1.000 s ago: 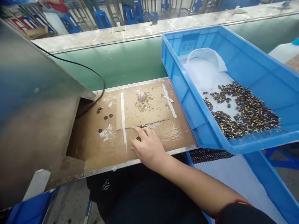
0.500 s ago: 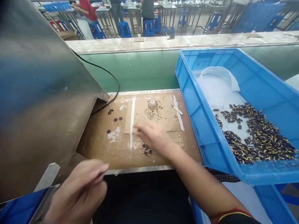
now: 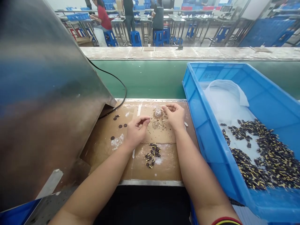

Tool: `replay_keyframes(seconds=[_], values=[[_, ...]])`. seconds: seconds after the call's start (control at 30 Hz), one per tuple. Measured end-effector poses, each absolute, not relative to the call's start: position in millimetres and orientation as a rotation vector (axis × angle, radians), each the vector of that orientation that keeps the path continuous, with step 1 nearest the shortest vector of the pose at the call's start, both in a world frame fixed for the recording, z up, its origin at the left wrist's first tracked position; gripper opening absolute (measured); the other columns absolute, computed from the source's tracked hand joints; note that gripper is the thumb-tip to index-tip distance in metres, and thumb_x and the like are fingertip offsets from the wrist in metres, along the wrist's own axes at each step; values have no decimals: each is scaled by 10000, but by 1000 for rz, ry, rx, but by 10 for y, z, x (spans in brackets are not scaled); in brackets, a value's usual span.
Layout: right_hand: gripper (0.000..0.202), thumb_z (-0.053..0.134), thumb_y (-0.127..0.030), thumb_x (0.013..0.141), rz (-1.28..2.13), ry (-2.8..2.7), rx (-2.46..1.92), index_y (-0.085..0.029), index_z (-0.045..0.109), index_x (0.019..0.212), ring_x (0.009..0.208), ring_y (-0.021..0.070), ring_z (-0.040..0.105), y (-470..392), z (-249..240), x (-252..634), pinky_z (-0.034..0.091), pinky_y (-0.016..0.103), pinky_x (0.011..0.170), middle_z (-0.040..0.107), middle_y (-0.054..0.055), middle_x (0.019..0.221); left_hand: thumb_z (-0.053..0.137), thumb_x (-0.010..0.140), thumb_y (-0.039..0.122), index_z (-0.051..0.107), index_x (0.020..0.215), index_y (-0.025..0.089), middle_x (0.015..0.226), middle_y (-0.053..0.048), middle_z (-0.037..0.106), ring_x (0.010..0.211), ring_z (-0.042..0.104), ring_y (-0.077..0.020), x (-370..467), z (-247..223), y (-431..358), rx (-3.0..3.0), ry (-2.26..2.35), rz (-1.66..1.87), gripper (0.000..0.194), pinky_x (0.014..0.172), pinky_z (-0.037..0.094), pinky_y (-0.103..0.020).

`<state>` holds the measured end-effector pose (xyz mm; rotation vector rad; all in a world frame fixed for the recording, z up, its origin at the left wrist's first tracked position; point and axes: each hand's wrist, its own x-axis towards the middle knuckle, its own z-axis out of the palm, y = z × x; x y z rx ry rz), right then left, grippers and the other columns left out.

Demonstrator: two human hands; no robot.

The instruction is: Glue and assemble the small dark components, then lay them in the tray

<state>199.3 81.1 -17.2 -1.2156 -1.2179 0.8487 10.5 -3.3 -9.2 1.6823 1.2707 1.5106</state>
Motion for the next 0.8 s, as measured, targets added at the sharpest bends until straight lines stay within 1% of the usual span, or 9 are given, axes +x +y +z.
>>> replay_keyframes(seconds=[0.07, 0.13, 0.2, 0.27, 0.37, 0.5, 0.8], values=[[327, 818, -441, 747, 815, -1239, -1240, -149, 752, 880, 658, 191, 683, 817, -153, 1990, 567, 337, 644, 745, 74, 752, 666, 930, 301, 753, 1001, 199, 979, -58, 753, 868, 695, -170, 71, -188, -14, 1579, 1309, 1493, 152, 797, 544, -297], [276, 777, -398, 798, 701, -1329, -1249, -158, 780, 932, 729, 209, 705, 823, -136, 1982, 585, 377, 725, 772, 90, 844, 676, 919, 333, 765, 1018, 202, 991, -63, 756, 891, 700, -181, 46, -250, 9, 1454, 1313, 1503, 187, 831, 549, -309], [242, 729, -341, 845, 545, -1447, -1240, -176, 788, 1011, 855, 230, 719, 822, -138, 1960, 584, 412, 824, 780, 100, 977, 668, 919, 365, 768, 1057, 193, 1000, -79, 758, 914, 706, -194, 33, -278, 37, 1334, 1297, 1499, 242, 870, 559, -331], [226, 677, -293, 887, 412, -1549, -1205, -191, 783, 1058, 929, 233, 712, 810, -161, 1925, 575, 411, 854, 770, 101, 1054, 664, 915, 386, 766, 1082, 178, 1006, -97, 760, 925, 712, -206, 32, -283, 59, 1246, 1283, 1474, 285, 887, 568, -353], [200, 633, -267, 921, 329, -1600, -1166, -207, 772, 1051, 922, 219, 704, 789, -211, 1868, 567, 374, 801, 766, 84, 1045, 690, 889, 369, 763, 1072, 156, 1019, -112, 760, 943, 716, -216, 49, -263, 62, 1182, 1268, 1444, 290, 910, 572, -371], [185, 612, -297, 936, 349, -1601, -1172, -216, 763, 1008, 907, 216, 697, 799, -281, 1831, 548, 348, 737, 768, 70, 1017, 684, 884, 312, 755, 1058, 138, 1035, -124, 757, 958, 714, -214, 81, -206, 25, 1161, 1253, 1416, 256, 934, 568, -383], [199, 603, -312, 947, 346, -1624, -1161, -221, 770, 1006, 882, 208, 695, 826, -335, 1811, 523, 334, 705, 769, 66, 996, 668, 889, 226, 751, 1029, 148, 1051, -112, 755, 935, 708, -195, 94, -167, 4, 1166, 1284, 1393, 180, 869, 570, -347]])
